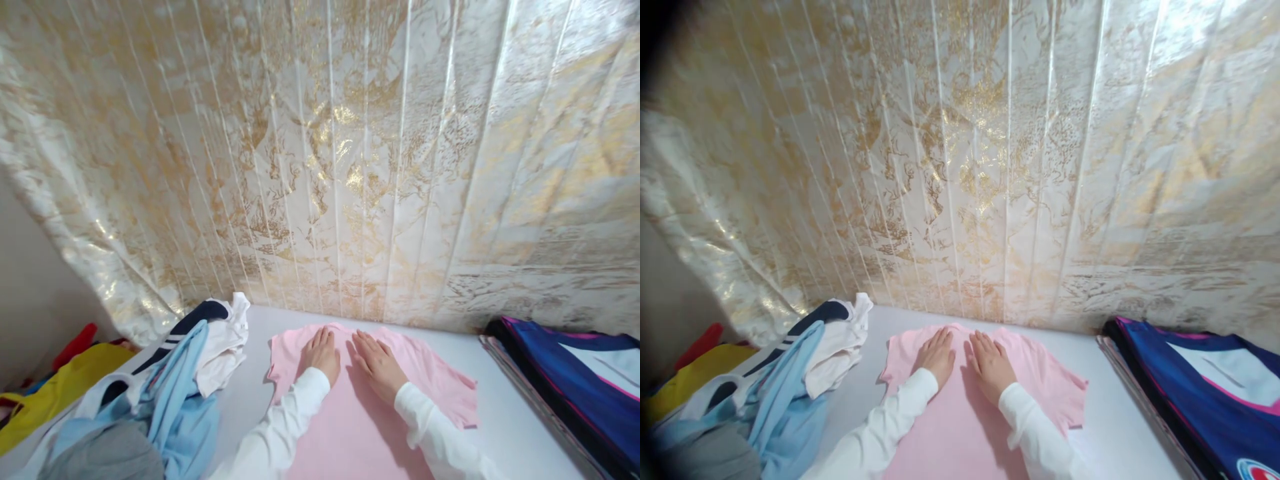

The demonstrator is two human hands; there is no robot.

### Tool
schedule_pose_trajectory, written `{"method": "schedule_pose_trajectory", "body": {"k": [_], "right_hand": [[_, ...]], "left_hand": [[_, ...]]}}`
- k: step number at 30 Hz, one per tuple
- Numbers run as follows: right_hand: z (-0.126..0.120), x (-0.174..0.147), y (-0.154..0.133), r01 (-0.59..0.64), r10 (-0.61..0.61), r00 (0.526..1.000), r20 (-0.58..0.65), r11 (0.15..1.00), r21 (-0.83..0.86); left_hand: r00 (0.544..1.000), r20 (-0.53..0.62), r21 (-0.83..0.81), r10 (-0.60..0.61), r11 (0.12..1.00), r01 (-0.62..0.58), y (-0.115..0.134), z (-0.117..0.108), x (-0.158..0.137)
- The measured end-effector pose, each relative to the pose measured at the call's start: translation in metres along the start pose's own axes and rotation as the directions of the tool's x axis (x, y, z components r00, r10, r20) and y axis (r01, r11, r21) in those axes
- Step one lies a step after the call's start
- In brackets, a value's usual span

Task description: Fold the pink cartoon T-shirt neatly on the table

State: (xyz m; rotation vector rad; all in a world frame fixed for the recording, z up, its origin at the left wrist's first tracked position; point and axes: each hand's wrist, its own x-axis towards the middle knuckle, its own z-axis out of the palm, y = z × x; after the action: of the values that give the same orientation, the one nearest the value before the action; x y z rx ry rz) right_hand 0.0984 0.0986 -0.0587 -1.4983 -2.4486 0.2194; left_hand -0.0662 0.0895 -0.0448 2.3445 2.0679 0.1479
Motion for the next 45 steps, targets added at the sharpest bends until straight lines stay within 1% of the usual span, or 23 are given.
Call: {"method": "schedule_pose_trajectory", "body": {"k": [2,4,6,8,11,15,18,22,25,28,30,32,34,37,40,42,43,45], "right_hand": [[0.001,-0.012,0.02,-0.067,0.065,0.998,-0.024,0.995,-0.079],[0.001,-0.022,0.041,-0.157,0.15,0.987,-0.052,0.975,-0.159],[0.001,-0.028,0.06,-0.24,0.228,0.97,-0.078,0.946,-0.218],[0.001,-0.03,0.071,-0.286,0.273,0.958,-0.084,0.925,-0.251],[0.002,-0.029,0.075,-0.299,0.29,0.954,-0.072,0.913,-0.278],[0.003,-0.028,0.07,-0.308,0.306,0.95,-0.056,0.901,-0.305],[0.004,-0.028,0.069,-0.321,0.314,0.947,-0.071,0.9,-0.296],[-0.004,-0.03,0.072,-0.281,0.273,0.96,-0.067,0.934,-0.221],[-0.013,-0.042,0.072,-0.179,0.169,0.982,-0.083,0.975,-0.134],[-0.017,-0.067,0.062,-0.047,0.038,0.993,-0.111,0.996,-0.082],[-0.016,-0.087,0.052,0.01,-0.017,0.996,-0.085,0.997,-0.083],[-0.014,-0.104,0.046,0.027,-0.033,0.998,-0.054,0.993,-0.113],[-0.015,-0.115,0.045,0.007,-0.014,0.999,-0.044,0.989,-0.149],[-0.019,-0.117,0.053,-0.036,0.028,0.998,-0.049,0.983,-0.18],[-0.023,-0.113,0.054,-0.07,0.064,0.997,-0.034,0.978,-0.199],[-0.023,-0.115,0.044,-0.09,0.08,0.995,-0.061,0.975,-0.201],[-0.023,-0.119,0.035,-0.079,0.063,0.994,-0.085,0.978,-0.193],[-0.021,-0.13,0.014,0.005,-0.025,0.992,-0.123,0.987,-0.162]], "left_hand": [[0.999,-0.043,-0.002,-0.028,1.0,0.028,0.0,0.012,0.007],[0.996,-0.08,-0.001,-0.041,0.999,0.042,-0.002,0.021,0.007],[0.993,-0.103,0.002,-0.052,0.999,0.052,-0.005,0.025,0.005],[0.992,-0.112,0.007,-0.061,0.998,0.062,-0.008,0.026,0.005],[0.992,-0.11,0.014,-0.068,0.997,0.07,-0.011,0.026,0.006],[0.991,-0.112,0.022,-0.067,0.997,0.07,-0.012,0.025,0.007],[0.991,-0.12,0.021,-0.063,0.998,0.066,-0.013,0.025,0.007],[0.991,-0.126,0.004,-0.047,0.999,0.048,-0.013,0.019,0.005],[0.992,-0.122,-0.014,-0.009,1.0,0.007,-0.005,0.006,0.002],[0.988,-0.107,-0.031,0.116,0.992,-0.12,0.014,-0.007,-0.007],[0.973,-0.084,-0.043,0.215,0.975,-0.219,0.026,-0.01,-0.018],[0.959,-0.061,-0.054,0.278,0.958,-0.282,0.034,-0.007,-0.029],[0.953,-0.042,-0.061,0.3,0.951,-0.303,0.036,-0.001,-0.037],[0.952,-0.026,-0.069,0.304,0.95,-0.306,0.033,0.007,-0.04],[0.952,-0.015,-0.073,0.304,0.95,-0.305,0.026,0.004,-0.039],[0.951,-0.009,-0.075,0.308,0.949,-0.307,0.018,-0.003,-0.044],[0.95,-0.007,-0.076,0.312,0.947,-0.311,0.012,-0.006,-0.049],[0.947,-0.021,-0.073,0.319,0.945,-0.32,-0.004,-0.009,-0.064]]}}
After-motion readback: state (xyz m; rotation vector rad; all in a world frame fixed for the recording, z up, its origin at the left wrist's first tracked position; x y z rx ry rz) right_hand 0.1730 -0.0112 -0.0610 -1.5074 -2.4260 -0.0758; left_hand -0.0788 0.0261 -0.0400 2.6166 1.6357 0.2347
